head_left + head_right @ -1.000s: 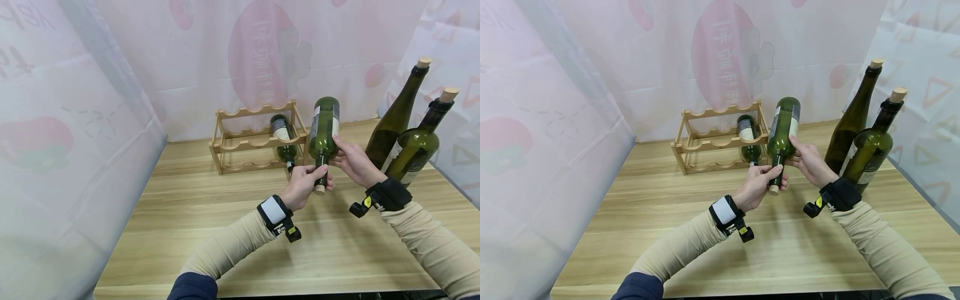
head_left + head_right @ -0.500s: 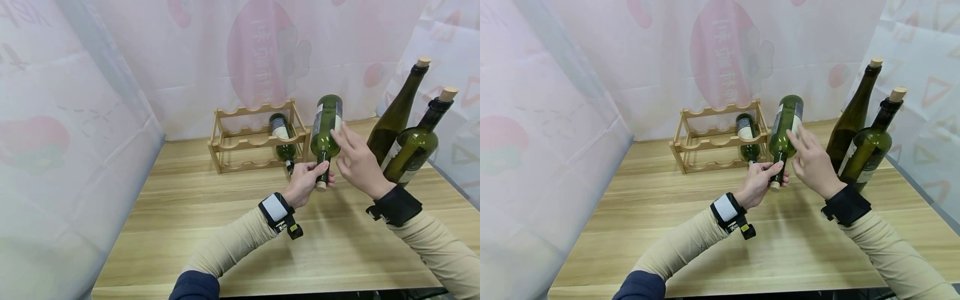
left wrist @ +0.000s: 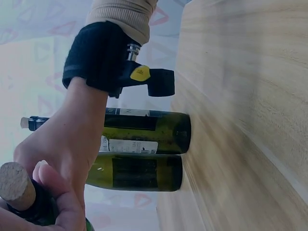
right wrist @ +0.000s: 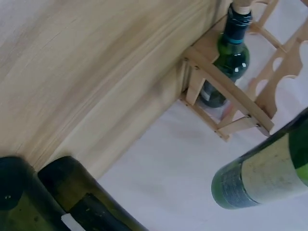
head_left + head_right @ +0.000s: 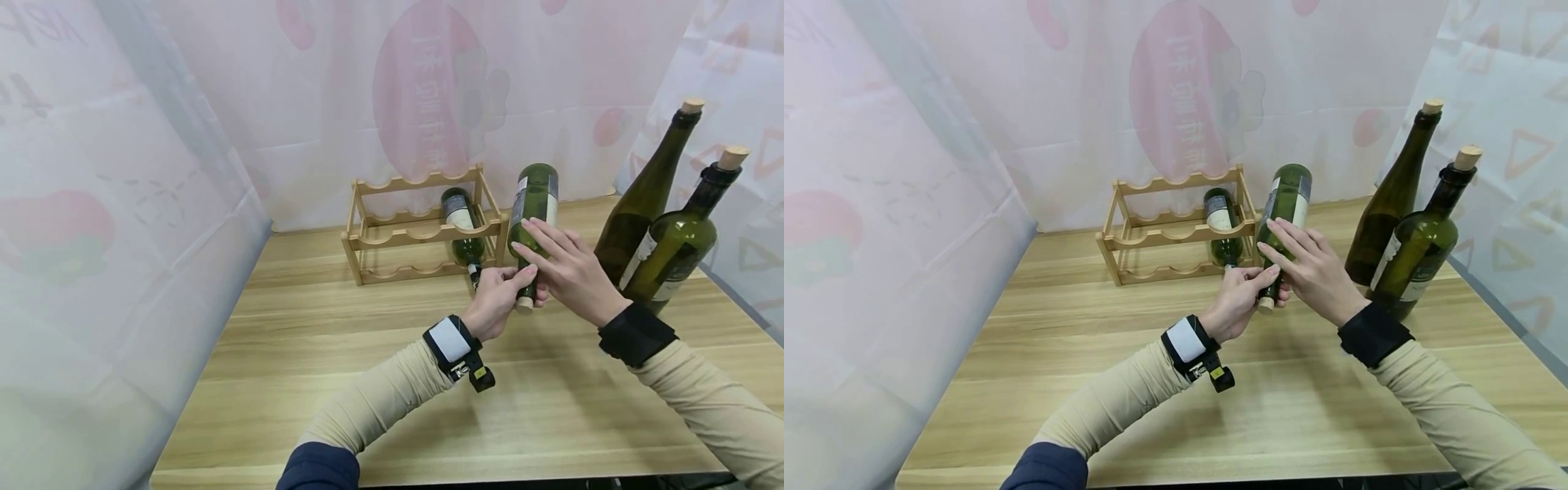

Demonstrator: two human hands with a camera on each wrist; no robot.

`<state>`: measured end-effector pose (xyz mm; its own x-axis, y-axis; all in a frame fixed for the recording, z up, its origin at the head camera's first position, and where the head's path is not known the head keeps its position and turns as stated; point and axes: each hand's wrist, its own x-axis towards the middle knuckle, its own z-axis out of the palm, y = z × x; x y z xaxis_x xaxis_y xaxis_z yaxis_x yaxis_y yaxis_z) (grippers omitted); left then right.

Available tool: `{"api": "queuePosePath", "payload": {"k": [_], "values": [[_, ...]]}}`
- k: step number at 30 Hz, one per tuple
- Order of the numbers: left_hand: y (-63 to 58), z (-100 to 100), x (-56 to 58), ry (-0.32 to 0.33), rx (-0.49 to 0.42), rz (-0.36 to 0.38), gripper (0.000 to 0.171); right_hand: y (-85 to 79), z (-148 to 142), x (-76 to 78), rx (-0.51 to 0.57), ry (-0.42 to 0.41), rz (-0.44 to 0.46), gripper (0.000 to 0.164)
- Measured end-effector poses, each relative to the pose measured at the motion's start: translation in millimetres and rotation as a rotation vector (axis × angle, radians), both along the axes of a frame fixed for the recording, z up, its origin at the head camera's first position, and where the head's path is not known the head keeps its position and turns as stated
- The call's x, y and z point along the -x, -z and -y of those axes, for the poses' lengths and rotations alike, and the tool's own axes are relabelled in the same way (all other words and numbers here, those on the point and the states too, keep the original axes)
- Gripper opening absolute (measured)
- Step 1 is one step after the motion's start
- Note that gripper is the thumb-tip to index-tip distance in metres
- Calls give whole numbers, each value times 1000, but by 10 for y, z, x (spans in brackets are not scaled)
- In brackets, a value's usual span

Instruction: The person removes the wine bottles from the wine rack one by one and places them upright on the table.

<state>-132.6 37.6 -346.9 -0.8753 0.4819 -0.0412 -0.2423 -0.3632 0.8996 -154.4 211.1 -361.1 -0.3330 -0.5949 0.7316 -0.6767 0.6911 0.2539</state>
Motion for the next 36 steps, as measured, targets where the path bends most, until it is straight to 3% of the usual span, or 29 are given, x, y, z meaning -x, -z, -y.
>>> {"api": "queuePosePath", "payload": {"k": [9, 26, 33, 36], "values": [[-2, -5, -5, 17, 8, -3, 28, 31, -13, 4, 10, -24, -109, 35], [-150, 83, 22, 67, 65, -72, 33, -64, 50, -10, 70, -51, -204, 35], [-212, 125, 67, 63, 148, -160, 43, -137, 75, -35, 131, -88, -149, 38], [-226, 125, 93, 34, 157, -161, 42, -184, 82, -27, 174, -105, -124, 38]]}}
